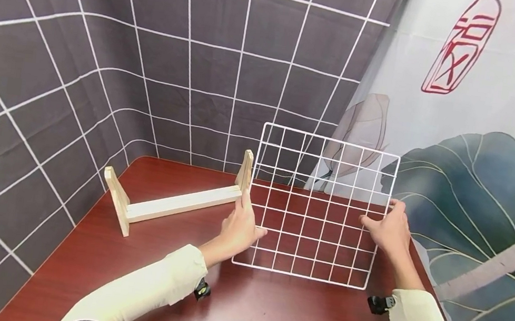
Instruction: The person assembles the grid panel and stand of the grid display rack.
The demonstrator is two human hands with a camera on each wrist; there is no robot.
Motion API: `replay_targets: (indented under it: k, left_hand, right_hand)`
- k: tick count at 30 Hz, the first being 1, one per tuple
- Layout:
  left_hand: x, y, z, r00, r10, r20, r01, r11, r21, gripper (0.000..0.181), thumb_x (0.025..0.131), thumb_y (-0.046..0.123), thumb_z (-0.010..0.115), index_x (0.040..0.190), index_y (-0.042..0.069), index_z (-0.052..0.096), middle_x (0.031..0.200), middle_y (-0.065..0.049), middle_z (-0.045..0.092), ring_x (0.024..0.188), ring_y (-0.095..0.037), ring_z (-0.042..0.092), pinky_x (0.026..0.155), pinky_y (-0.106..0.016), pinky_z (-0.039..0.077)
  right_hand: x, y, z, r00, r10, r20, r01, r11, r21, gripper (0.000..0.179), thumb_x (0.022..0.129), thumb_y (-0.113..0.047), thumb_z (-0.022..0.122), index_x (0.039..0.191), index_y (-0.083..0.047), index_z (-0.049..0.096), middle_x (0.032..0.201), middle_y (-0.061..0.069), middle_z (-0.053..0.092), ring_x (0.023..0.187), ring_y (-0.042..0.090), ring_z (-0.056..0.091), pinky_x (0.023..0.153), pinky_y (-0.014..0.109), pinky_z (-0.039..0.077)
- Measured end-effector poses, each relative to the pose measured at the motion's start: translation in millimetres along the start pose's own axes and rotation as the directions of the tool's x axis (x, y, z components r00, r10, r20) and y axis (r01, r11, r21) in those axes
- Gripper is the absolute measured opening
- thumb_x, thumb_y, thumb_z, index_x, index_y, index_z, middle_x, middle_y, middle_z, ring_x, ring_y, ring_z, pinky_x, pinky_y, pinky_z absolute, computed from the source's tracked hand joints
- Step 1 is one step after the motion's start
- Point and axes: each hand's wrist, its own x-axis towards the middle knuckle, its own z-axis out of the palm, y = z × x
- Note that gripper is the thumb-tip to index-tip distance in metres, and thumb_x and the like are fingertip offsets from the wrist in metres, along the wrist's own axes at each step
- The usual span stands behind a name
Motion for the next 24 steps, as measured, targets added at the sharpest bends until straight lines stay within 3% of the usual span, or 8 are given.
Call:
replay_targets:
  k: [6, 14, 24]
  left_hand:
    - [18.8, 0.0, -2.1, 0.998, 0.018, -0.066, -0.018, 1.000, -0.006, 0.116, 0.075, 0.027, 0.089, 0.160, 0.009, 0.012, 0.142, -0.023, 0.046, 0.104, -0.037, 0.067, 0.072, -0.051, 0.057]
    - [51.3, 1.4, -9.9, 0.980, 0.085, -0.182, -0.079, 0.996, 0.040, 0.118, 0.076, 0.023, 0.087, 0.163, 0.014, 0.007, 0.131, -0.023, 0.044, 0.104, -0.039, 0.063, 0.070, -0.050, 0.059]
    - [71.5, 1.5, -5.1, 0.970, 0.063, -0.233, -0.073, 0.997, -0.035, 0.118, 0.080, 0.020, 0.084, 0.164, 0.021, 0.001, 0.135, -0.024, 0.040, 0.118, -0.041, 0.055, 0.074, -0.050, 0.060]
  right_hand:
    - [2.3, -11.3, -2.1, 0.994, 0.041, -0.101, -0.036, 0.998, 0.057, 0.088, 0.087, -0.032, 0.072, 0.154, -0.001, 0.023, 0.135, 0.034, 0.045, 0.119, 0.051, 0.048, 0.095, 0.066, 0.042]
    - [9.8, -22.3, 1.2, 0.972, 0.027, -0.235, 0.013, 0.986, 0.167, 0.089, 0.086, -0.034, 0.074, 0.155, -0.009, 0.024, 0.137, 0.032, 0.045, 0.122, 0.050, 0.048, 0.099, 0.066, 0.038]
    - [18.7, -31.6, 11.1, 0.929, 0.008, -0.371, 0.091, 0.964, 0.249, 0.089, 0.083, -0.028, 0.080, 0.154, -0.015, 0.027, 0.139, 0.026, 0.044, 0.121, 0.044, 0.049, 0.096, 0.061, 0.040]
